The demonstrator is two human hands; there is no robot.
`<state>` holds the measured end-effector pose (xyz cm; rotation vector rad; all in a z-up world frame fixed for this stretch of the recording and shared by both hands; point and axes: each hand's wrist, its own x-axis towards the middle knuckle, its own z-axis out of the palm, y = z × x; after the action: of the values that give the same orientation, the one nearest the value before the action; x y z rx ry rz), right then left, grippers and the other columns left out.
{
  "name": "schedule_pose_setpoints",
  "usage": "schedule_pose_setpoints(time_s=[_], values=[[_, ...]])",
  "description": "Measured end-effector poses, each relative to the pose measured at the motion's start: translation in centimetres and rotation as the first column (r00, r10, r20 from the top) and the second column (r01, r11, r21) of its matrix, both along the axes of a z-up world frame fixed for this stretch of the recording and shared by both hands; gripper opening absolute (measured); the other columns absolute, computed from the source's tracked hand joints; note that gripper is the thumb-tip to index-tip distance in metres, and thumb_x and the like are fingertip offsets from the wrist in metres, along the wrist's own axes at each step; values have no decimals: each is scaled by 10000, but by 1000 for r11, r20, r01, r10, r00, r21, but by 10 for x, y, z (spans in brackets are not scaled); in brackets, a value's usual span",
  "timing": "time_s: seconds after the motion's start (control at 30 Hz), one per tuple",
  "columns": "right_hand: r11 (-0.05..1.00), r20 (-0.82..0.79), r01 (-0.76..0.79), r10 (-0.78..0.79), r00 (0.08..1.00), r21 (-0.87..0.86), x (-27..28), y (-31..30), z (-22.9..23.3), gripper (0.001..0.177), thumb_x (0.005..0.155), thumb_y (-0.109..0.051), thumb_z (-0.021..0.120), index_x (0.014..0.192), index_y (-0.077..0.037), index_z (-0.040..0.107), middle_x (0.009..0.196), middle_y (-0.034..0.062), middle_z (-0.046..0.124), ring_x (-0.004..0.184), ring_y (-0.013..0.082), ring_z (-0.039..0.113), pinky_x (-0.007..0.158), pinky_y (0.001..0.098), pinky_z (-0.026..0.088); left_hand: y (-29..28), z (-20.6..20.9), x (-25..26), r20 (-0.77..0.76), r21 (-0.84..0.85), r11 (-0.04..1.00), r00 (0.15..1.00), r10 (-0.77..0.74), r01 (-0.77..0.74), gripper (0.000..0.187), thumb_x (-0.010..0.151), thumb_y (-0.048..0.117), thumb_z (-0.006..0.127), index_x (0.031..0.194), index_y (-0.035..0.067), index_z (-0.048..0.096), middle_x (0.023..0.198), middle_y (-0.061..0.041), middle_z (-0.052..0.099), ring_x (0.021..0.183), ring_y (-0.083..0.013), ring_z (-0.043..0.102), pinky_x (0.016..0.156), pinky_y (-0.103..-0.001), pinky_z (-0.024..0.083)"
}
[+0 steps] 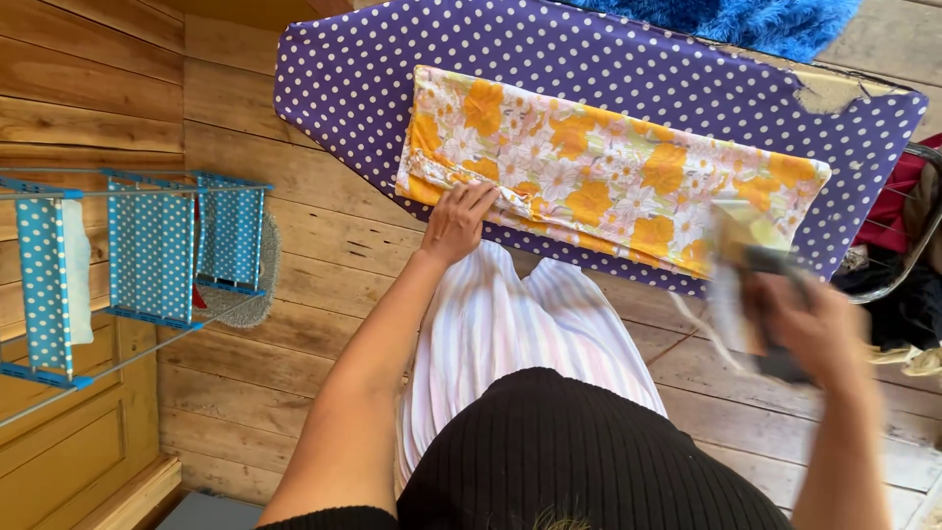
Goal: Ironing and folding multiple articles of clothing on an ironing board.
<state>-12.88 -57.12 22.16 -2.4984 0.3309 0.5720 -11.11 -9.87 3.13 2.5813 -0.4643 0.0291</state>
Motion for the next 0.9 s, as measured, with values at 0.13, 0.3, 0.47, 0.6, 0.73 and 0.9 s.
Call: schedule_pose_setpoints(time_s=[0.13, 0.3, 0.47, 0.6, 0.73, 0.9], values=[[960, -164, -273, 280, 946, 62, 30, 126, -39, 456, 927, -479, 653, 1109, -73, 755, 837, 127, 763, 704, 234, 698, 662, 416, 547, 19, -5, 6, -20, 24, 1000, 1000, 9, -8, 495, 848, -1, 613, 1331, 97, 664, 1371, -48, 608, 1275, -270, 533, 1049, -422, 437], [802, -88, -593, 588, 804, -68, 57, 240, -64, 566, 925, -624, 592, 1148, -128, 753, 813, 224, 739, 744, 417, 711, 680, 520, 553, 50, -11, 8, 44, 11, 1000, 999, -18, 18, 490, 814, -2, 606, 1279, 125, 693, 1356, -68, 601, 1278, -281, 524, 1074, -436, 428], [816, -152, -569, 552, 820, -104, 64, 246, -98, 603, 936, -652, 589, 1085, -95, 764, 820, 222, 733, 754, 406, 723, 683, 523, 563, 79, -11, 18, 82, 57, 998, 997, 3, -7, 433, 826, 20, 622, 1235, 124, 713, 1320, -56, 609, 1264, -262, 512, 1056, -448, 408], [841, -129, -529, 515, 847, -118, 61, 239, -113, 610, 971, -672, 588, 1091, -100, 761, 868, 227, 748, 787, 390, 740, 749, 495, 579, 108, -28, 32, 162, 157, 986, 987, 20, -45, 316, 862, 85, 643, 1170, 94, 712, 1253, -28, 635, 1260, -246, 512, 1012, -413, 400], [770, -31, -626, 628, 778, -124, 71, 269, -103, 576, 892, -622, 613, 1197, -149, 733, 876, 223, 743, 755, 422, 714, 661, 534, 556, 123, -23, 53, 131, 125, 992, 991, 8, -24, 211, 913, 117, 651, 1117, 121, 706, 1164, -16, 640, 1222, -244, 521, 1017, -408, 405], [724, -102, -675, 668, 737, -139, 81, 309, -101, 563, 907, -644, 615, 1143, -149, 744, 881, 223, 742, 778, 409, 723, 691, 530, 566, 135, -19, 74, 69, 144, 989, 997, -38, 28, 115, 870, 188, 680, 929, 90, 682, 1081, -84, 615, 1111, -267, 520, 898, -421, 426]])
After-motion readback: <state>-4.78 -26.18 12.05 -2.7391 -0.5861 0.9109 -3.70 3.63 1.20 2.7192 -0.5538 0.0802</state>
